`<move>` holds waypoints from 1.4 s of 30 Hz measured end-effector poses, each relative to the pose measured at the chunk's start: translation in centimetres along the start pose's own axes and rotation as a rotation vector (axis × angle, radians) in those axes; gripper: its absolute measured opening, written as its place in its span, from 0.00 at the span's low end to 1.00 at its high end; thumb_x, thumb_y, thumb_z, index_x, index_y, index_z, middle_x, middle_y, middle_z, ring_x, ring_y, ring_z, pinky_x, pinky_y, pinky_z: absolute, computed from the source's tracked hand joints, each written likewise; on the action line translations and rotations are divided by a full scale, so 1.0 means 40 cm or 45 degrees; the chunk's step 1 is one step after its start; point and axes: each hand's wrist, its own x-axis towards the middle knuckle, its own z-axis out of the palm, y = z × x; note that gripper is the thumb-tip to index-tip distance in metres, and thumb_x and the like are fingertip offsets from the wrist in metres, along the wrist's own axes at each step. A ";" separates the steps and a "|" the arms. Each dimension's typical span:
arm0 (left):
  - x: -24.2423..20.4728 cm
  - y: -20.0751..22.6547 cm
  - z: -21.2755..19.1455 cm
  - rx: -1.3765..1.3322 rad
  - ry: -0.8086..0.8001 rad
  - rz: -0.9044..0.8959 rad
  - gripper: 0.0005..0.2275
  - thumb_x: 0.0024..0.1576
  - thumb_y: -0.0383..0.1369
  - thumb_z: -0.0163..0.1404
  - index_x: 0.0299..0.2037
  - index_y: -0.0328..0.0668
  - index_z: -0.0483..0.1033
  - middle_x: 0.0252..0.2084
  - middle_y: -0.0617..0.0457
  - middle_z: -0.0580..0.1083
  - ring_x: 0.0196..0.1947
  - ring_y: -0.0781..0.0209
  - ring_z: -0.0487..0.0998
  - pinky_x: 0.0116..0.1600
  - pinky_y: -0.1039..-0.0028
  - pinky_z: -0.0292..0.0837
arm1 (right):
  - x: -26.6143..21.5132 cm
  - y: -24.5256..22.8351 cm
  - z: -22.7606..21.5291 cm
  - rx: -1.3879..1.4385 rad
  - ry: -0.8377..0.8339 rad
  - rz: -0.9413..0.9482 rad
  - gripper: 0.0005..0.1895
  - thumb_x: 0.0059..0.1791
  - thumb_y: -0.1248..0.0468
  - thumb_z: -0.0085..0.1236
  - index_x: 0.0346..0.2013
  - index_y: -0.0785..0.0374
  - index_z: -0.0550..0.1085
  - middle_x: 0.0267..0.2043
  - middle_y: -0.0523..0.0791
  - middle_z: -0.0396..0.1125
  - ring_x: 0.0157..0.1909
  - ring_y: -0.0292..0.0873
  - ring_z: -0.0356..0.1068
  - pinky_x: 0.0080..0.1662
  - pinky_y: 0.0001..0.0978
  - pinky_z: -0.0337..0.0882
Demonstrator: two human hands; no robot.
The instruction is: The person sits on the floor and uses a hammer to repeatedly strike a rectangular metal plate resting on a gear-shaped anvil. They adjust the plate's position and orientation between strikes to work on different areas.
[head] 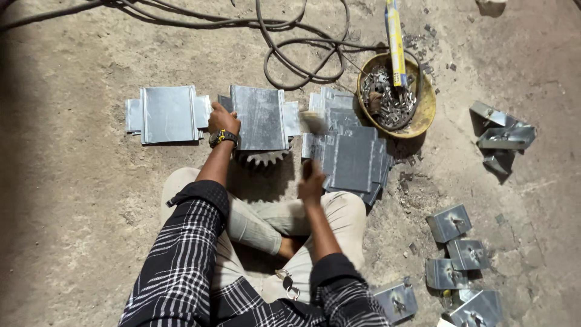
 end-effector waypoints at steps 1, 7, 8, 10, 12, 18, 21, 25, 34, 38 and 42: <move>0.006 0.004 0.004 -0.003 0.007 0.008 0.20 0.55 0.35 0.61 0.48 0.30 0.66 0.37 0.33 0.78 0.39 0.37 0.82 0.43 0.53 0.78 | -0.036 0.035 0.025 -0.195 -0.239 0.396 0.18 0.48 0.64 0.45 0.46 0.75 0.73 0.36 0.61 0.70 0.40 0.61 0.72 0.46 0.51 0.71; 0.051 0.010 0.024 -0.027 0.036 -0.005 0.21 0.53 0.34 0.62 0.49 0.32 0.65 0.36 0.34 0.79 0.37 0.35 0.82 0.41 0.52 0.78 | 0.050 0.020 -0.105 0.113 0.007 0.253 0.12 0.55 0.61 0.47 0.34 0.66 0.73 0.27 0.49 0.70 0.28 0.48 0.68 0.33 0.42 0.69; 0.047 0.005 0.036 -0.031 0.042 -0.003 0.21 0.53 0.35 0.63 0.49 0.32 0.65 0.37 0.34 0.79 0.37 0.35 0.82 0.41 0.52 0.79 | 0.086 -0.016 -0.153 0.506 0.055 0.315 0.09 0.55 0.63 0.47 0.31 0.61 0.70 0.23 0.42 0.63 0.20 0.37 0.58 0.23 0.31 0.60; 0.041 0.004 0.044 -0.019 0.056 0.025 0.21 0.55 0.37 0.63 0.48 0.32 0.65 0.37 0.33 0.79 0.38 0.35 0.82 0.41 0.52 0.79 | 0.172 -0.084 -0.243 0.787 0.241 0.073 0.11 0.60 0.62 0.46 0.34 0.58 0.69 0.23 0.40 0.60 0.20 0.32 0.56 0.24 0.25 0.58; 0.041 0.010 0.036 0.003 0.046 -0.005 0.23 0.50 0.35 0.64 0.47 0.33 0.65 0.37 0.35 0.79 0.37 0.36 0.82 0.41 0.52 0.79 | 0.215 -0.135 -0.290 0.753 0.288 0.080 0.11 0.60 0.59 0.54 0.39 0.58 0.64 0.27 0.42 0.59 0.23 0.35 0.57 0.26 0.27 0.59; 0.029 0.004 0.025 -0.001 0.033 -0.031 0.22 0.51 0.34 0.64 0.47 0.33 0.65 0.37 0.36 0.79 0.37 0.37 0.82 0.42 0.53 0.78 | 0.030 0.001 -0.044 0.526 0.327 -0.225 0.17 0.61 0.54 0.51 0.47 0.69 0.70 0.37 0.56 0.65 0.38 0.52 0.64 0.40 0.39 0.65; 0.031 0.011 0.015 -0.012 0.063 -0.028 0.22 0.51 0.35 0.64 0.46 0.33 0.65 0.37 0.36 0.79 0.38 0.38 0.82 0.42 0.54 0.79 | -0.104 0.124 0.040 -0.142 -0.217 0.202 0.22 0.62 0.53 0.49 0.52 0.74 0.74 0.44 0.65 0.69 0.47 0.63 0.69 0.48 0.46 0.68; 0.032 0.032 0.006 -0.024 0.014 -0.046 0.23 0.50 0.36 0.65 0.46 0.33 0.65 0.36 0.37 0.79 0.38 0.39 0.83 0.42 0.55 0.79 | -0.065 0.145 -0.037 -0.076 -0.339 0.698 0.25 0.57 0.47 0.45 0.29 0.65 0.73 0.22 0.48 0.67 0.25 0.47 0.66 0.30 0.42 0.63; 0.071 0.049 -0.008 -0.027 0.008 -0.107 0.21 0.52 0.34 0.63 0.46 0.35 0.65 0.36 0.38 0.79 0.39 0.39 0.83 0.42 0.54 0.78 | 0.193 -0.064 -0.265 0.860 0.420 -0.199 0.17 0.62 0.52 0.46 0.38 0.60 0.72 0.29 0.43 0.65 0.29 0.38 0.64 0.33 0.30 0.63; 0.043 0.024 0.010 -0.035 0.078 -0.032 0.20 0.53 0.35 0.63 0.46 0.33 0.65 0.35 0.36 0.79 0.37 0.36 0.82 0.41 0.52 0.77 | 0.027 0.027 -0.083 0.440 0.283 -0.252 0.14 0.64 0.55 0.48 0.46 0.63 0.74 0.35 0.48 0.69 0.39 0.44 0.70 0.42 0.34 0.68; 0.058 0.042 -0.009 -0.048 0.099 -0.024 0.20 0.54 0.35 0.62 0.46 0.32 0.64 0.34 0.36 0.79 0.37 0.36 0.82 0.40 0.52 0.77 | -0.064 0.127 0.013 -0.107 -0.271 0.101 0.14 0.62 0.58 0.50 0.48 0.66 0.76 0.35 0.48 0.70 0.40 0.44 0.73 0.43 0.36 0.71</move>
